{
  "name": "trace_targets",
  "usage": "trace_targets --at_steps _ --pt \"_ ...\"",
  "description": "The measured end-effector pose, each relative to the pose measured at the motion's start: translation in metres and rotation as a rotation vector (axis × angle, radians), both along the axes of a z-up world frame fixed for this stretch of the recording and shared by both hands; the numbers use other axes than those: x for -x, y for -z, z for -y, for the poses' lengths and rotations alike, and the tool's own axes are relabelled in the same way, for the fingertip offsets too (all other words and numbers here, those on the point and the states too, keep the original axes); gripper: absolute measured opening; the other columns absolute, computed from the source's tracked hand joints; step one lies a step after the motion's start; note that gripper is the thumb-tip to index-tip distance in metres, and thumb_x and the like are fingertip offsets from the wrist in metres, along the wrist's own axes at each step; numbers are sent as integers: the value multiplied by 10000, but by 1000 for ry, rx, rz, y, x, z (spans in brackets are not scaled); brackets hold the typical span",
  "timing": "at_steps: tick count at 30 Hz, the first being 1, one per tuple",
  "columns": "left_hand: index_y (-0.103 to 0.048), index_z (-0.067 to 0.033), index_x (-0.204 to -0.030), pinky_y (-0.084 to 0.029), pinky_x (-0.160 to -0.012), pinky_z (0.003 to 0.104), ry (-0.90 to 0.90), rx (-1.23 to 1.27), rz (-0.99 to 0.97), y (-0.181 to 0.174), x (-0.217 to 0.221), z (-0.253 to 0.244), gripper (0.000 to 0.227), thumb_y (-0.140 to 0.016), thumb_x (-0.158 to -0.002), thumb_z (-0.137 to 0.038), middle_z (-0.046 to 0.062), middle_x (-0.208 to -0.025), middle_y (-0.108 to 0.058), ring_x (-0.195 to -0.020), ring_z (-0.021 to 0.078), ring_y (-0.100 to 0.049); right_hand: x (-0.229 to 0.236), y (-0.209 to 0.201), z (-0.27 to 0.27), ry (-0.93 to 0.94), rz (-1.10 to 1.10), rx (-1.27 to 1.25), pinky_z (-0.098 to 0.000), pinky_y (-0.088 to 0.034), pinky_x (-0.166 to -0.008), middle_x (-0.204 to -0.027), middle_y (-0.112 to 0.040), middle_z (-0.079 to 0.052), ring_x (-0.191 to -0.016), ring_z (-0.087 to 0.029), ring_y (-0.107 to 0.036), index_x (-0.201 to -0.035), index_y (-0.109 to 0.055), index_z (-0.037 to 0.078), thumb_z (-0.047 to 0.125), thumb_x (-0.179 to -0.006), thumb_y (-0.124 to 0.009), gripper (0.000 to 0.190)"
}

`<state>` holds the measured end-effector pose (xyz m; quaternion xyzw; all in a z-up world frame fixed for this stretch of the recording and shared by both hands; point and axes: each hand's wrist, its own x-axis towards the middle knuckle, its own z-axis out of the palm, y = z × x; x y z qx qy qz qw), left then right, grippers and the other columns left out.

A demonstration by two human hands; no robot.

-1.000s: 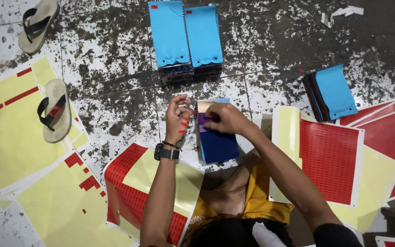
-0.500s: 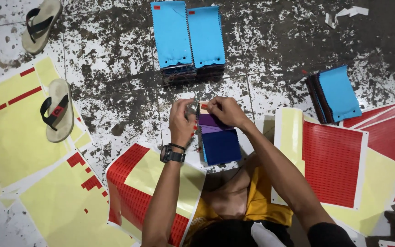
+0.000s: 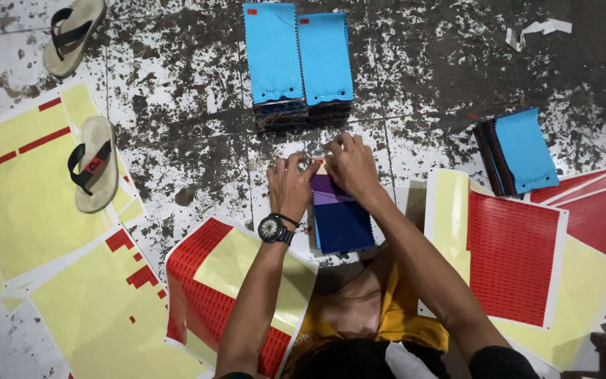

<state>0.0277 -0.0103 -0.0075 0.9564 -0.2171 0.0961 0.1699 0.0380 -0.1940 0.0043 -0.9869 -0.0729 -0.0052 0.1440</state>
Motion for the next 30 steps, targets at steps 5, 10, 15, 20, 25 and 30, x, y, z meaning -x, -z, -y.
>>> trace_targets --at_steps 5,10,15,20,25,30 --pt "-716 -244 -1179 -501 -897 489 -32 371 -291 -20 1 -9 430 -575 -877 26 23 -1177 -561 -1072 310 -600 -9 30 17 -159 293 -87 -431 -588 -701 -824 -658 -35 -806 -303 -711 -892 -740 173 158 -817 -779 86" --pt "-695 -96 -1188 -574 -937 463 -181 950 -478 -32 1 -12 501 -502 -812 173 126 -1165 -617 -1071 366 -716 5 31 13 -168 697 -8 -344 -558 -810 -830 -718 65 -796 -157 -733 -716 -683 203 213 -870 -753 169" --pt "-619 -20 -1224 -630 -840 344 -163 1374 -676 -30 -4 -14 391 -456 -884 87 201 -1252 -568 -970 319 -739 40 -26 8 -252 64 -265 -454 -598 -771 -887 -696 -78 -905 -337 -719 -851 -704 120 192 -753 -826 172" --pt "-609 -2 -1233 -664 -710 294 -96 1510 -718 -28 -7 -3 334 -512 -917 42 192 -1239 -555 -921 299 -743 33 -59 7 -52 -262 -713 -491 -568 -771 -843 -748 -189 -865 -392 -732 -989 -743 63 190 -867 -735 176" --pt "-605 -1 -1226 -641 -695 260 -59 1482 -705 -28 -8 3 307 -553 -923 -6 183 -1226 -561 -910 261 -740 29 -62 4 24 -351 -977 -412 -560 -731 -794 -756 -167 -788 -229 -701 -972 -781 46 172 -917 -703 158" --pt "-614 -1 -1238 -625 -735 298 12 1332 -647 -16 -7 6 346 -467 -928 44 207 -1279 -584 -986 320 -730 27 -33 8 75 -391 -957 -345 -533 -666 -743 -719 -88 -730 -181 -648 -945 -789 73 193 -900 -734 139"
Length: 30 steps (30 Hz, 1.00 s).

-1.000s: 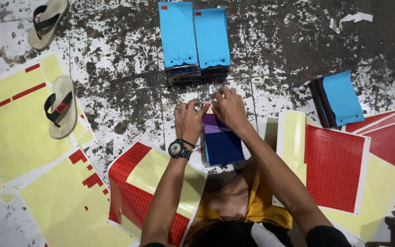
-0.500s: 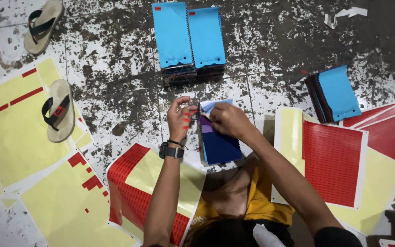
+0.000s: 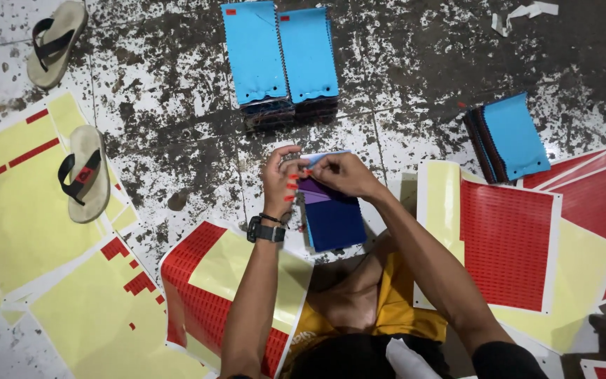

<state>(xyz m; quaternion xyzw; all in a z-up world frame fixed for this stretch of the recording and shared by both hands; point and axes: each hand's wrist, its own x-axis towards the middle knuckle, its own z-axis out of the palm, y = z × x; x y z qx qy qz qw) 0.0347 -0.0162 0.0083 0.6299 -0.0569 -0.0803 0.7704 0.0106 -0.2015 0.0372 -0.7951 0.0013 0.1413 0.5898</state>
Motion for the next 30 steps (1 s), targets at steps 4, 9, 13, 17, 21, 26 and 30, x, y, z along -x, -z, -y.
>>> trace_targets --at_steps 4,9,13,17,21,26,30 --pt "-675 -103 -1189 -529 -925 463 -87 -543 346 -8 2 -11 408 -469 -857 15 82 -1280 -534 -1165 347 -611 -4 22 8 20 19 -8 -372 -539 -703 -768 -716 -106 -768 -205 -667 -963 -766 62 149 -910 -694 125" --pt "-760 -210 -980 -446 -1001 532 131 -1004 497 -27 -1 -15 275 -577 -952 -7 29 -1380 -499 -1271 366 -470 3 -28 9 -155 71 -7 -465 -550 -793 -954 -754 -210 -889 -297 -695 -966 -741 25 110 -922 -661 124" --pt "-737 -208 -1116 -483 -947 423 58 -1219 429 -26 -10 -18 397 -548 -913 75 50 -1371 -502 -1209 290 -512 0 -20 10 -260 29 -38 -460 -548 -800 -937 -764 -183 -888 -281 -684 -940 -740 27 75 -919 -642 111" --pt "-696 -198 -1024 -452 -907 428 -24 -907 432 -6 -9 -24 339 -530 -839 32 -11 -1144 -524 -1014 254 -529 -12 10 13 -117 66 55 -428 -561 -774 -890 -758 -156 -863 -276 -719 -989 -755 42 104 -961 -667 111" --pt "-703 -226 -965 -488 -883 468 -31 -855 390 20 -7 -27 260 -558 -852 -43 -31 -1011 -546 -933 273 -560 -18 12 5 -46 11 149 -431 -563 -799 -792 -766 -93 -829 -269 -738 -1015 -759 84 156 -973 -663 127" --pt "-714 -211 -949 -507 -838 412 -52 -911 467 18 -1 -25 254 -550 -888 -27 -34 -991 -563 -908 242 -567 -31 33 2 -62 69 260 -434 -575 -777 -784 -774 -85 -848 -292 -753 -1013 -765 127 177 -964 -658 128" --pt "-746 -230 -977 -512 -774 444 -59 -1037 687 19 0 -17 275 -597 -887 -18 -9 -979 -564 -912 292 -591 -33 50 1 -57 115 384 -380 -589 -728 -740 -763 -24 -822 -242 -762 -1004 -758 170 253 -947 -685 124"
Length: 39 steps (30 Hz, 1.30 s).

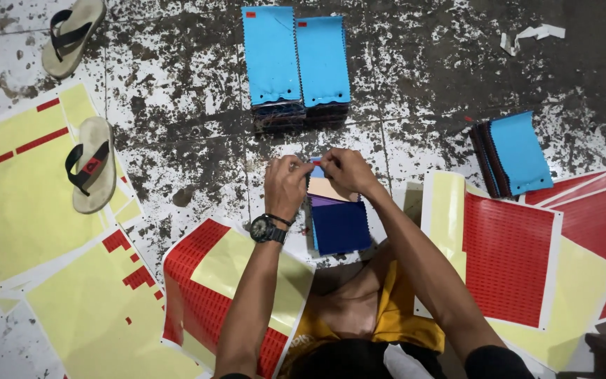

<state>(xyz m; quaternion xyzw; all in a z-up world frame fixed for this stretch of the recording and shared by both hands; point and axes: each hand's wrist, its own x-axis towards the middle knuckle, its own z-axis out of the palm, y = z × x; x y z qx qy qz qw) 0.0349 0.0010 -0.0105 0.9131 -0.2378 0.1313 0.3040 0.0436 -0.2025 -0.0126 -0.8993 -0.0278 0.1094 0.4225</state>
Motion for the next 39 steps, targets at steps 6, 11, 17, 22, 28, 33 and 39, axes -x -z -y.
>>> trace_targets --at_steps 6,11,17,22,28,33,39 --pt "-749 -282 -1027 -463 -647 398 -10 -231 120 -17 3 9 288 -620 -885 -68 -1 -1014 -536 -882 262 -559 12 -32 -14 23 44 251 -438 -611 -725 -787 -766 -64 -810 -296 -757 -959 -772 147 216 -902 -705 112" --pt "-743 -289 -1025 -474 -705 412 -11 -231 35 -2 -3 5 250 -610 -906 -114 -19 -1060 -536 -939 272 -559 0 -24 -2 -68 325 552 -465 -604 -832 -1003 -676 -51 -992 -289 -698 -1068 -744 176 205 -865 -786 210" --pt "-749 -236 -1055 -498 -895 441 -78 247 -328 -7 -2 -9 340 -589 -864 -4 1 -1061 -590 -990 309 -600 12 -5 5 -96 821 557 -389 -575 -792 -817 -695 15 -808 -211 -723 -786 -726 182 174 -842 -768 70" --pt "-761 -251 -1021 -519 -879 389 -166 402 -365 3 0 -8 376 -615 -794 11 -10 -1008 -644 -896 240 -629 19 -10 3 -99 1073 543 -374 -541 -793 -857 -634 -4 -844 -209 -656 -741 -686 148 106 -887 -721 156" --pt "-768 -206 -980 -501 -711 296 -273 545 -461 -22 3 -1 260 -611 -828 -63 15 -895 -682 -694 119 -532 42 -52 -3 -251 802 567 -322 -568 -696 -739 -634 -12 -730 -202 -683 -802 -697 155 118 -862 -715 73" --pt "-752 -171 -1040 -501 -830 337 -242 641 -513 -19 -2 16 206 -670 -952 -338 55 -953 -698 -882 194 -651 46 -88 -9 -186 43 -172 -493 -565 -815 -870 -756 -203 -877 -400 -733 -1010 -752 48 158 -903 -731 154" --pt "-735 -133 -1026 -529 -830 410 -164 574 -397 -31 2 32 234 -702 -955 -354 90 -873 -661 -885 269 -681 43 -70 -8 89 -195 -589 -296 -532 -734 -759 -755 -80 -725 -144 -678 -952 -780 83 147 -941 -711 95"
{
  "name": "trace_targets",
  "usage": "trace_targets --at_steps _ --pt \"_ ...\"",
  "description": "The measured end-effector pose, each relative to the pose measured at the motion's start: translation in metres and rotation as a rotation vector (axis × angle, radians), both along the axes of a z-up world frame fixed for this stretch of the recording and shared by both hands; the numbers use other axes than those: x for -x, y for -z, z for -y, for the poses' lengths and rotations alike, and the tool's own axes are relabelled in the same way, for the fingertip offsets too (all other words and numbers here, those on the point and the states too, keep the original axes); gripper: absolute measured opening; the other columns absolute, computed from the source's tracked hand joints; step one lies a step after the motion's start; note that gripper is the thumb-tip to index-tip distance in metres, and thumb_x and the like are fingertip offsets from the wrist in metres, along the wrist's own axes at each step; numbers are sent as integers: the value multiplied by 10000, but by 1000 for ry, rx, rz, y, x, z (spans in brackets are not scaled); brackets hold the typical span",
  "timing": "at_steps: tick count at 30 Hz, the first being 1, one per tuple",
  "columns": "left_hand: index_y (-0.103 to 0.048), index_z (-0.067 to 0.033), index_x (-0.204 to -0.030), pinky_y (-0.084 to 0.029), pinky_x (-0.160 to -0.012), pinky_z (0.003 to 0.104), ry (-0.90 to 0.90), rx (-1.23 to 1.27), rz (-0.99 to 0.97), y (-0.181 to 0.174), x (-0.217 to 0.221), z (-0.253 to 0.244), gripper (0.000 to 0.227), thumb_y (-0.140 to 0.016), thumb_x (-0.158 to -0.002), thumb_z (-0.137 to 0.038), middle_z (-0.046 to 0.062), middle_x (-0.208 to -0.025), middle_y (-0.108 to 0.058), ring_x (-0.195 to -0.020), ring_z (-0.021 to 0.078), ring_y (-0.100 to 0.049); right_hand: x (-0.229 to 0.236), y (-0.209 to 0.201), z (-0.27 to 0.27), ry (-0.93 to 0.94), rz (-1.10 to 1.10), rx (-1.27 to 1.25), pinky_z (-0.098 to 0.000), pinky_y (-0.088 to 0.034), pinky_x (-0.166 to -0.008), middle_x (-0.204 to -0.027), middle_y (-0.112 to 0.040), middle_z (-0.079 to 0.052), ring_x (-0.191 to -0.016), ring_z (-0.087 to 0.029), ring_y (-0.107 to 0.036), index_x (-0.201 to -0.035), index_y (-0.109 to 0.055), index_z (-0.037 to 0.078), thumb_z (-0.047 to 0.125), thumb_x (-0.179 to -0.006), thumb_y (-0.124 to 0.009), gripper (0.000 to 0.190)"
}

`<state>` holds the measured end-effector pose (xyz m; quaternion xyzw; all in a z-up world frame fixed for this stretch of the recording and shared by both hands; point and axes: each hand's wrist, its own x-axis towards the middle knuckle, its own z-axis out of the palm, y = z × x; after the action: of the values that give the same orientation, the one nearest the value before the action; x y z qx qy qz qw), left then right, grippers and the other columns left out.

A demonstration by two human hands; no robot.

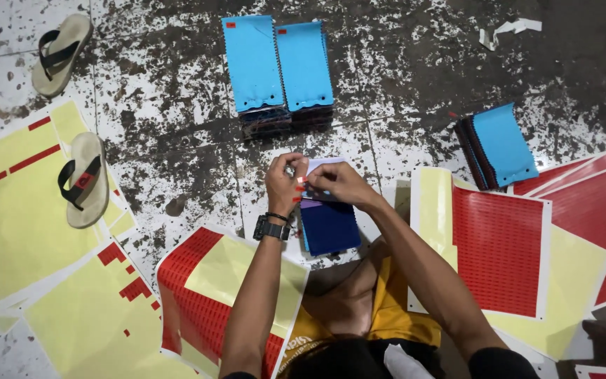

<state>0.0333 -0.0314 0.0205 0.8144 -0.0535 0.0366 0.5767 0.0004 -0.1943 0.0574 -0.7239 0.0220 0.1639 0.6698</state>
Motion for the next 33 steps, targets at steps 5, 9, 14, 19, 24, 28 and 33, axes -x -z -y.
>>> trace_targets --at_steps 5,9,14,19,24,28,33 --pt "-722 -146 -1047 -533 -853 430 12 -39 23 10 -2 -1 282 -742 -934 -403 77 -878 -648 -929 292 -692 0 -2 4 -12 -22 -45 -299 -547 -704 -765 -766 -117 -686 -167 -715 -914 -773 57 109 -899 -732 68" --pt "-716 -139 -1067 -530 -844 426 18 -67 53 11 -2 -4 321 -748 -929 -427 72 -873 -620 -924 299 -684 -7 7 7 -51 53 64 -271 -529 -667 -737 -755 -95 -674 -115 -660 -921 -783 57 120 -877 -769 78" --pt "-646 -123 -1168 -563 -847 459 -93 -263 58 2 4 -20 198 -607 -974 -109 75 -1028 -575 -998 324 -667 -11 17 15 -28 133 211 -334 -530 -655 -691 -713 -122 -654 -175 -649 -959 -780 21 52 -894 -703 105" --pt "-680 -116 -1078 -589 -811 440 -10 -366 176 25 5 -32 170 -579 -977 -23 33 -1039 -534 -973 301 -676 -19 31 9 8 170 291 -329 -536 -648 -669 -694 -87 -665 -161 -639 -984 -781 41 55 -909 -687 121" --pt "-739 -229 -991 -564 -702 376 79 -591 531 51 0 -30 207 -670 -902 -55 -12 -1026 -556 -923 242 -662 -25 53 1 86 79 477 -404 -570 -720 -735 -750 -75 -750 -250 -737 -948 -803 150 193 -877 -691 139" --pt "-741 -299 -1010 -503 -601 343 88 -736 639 56 -7 -26 287 -617 -926 -54 -32 -991 -542 -806 202 -623 -33 77 -3 97 68 624 -387 -589 -737 -756 -759 -2 -791 -233 -758 -939 -801 219 300 -885 -699 141" --pt "-742 -304 -991 -434 -502 380 78 -874 708 50 -7 -23 288 -604 -912 -64 -8 -978 -542 -702 238 -570 -24 61 -4 118 151 818 -481 -601 -778 -772 -757 -48 -841 -307 -756 -964 -797 186 359 -804 -781 236"
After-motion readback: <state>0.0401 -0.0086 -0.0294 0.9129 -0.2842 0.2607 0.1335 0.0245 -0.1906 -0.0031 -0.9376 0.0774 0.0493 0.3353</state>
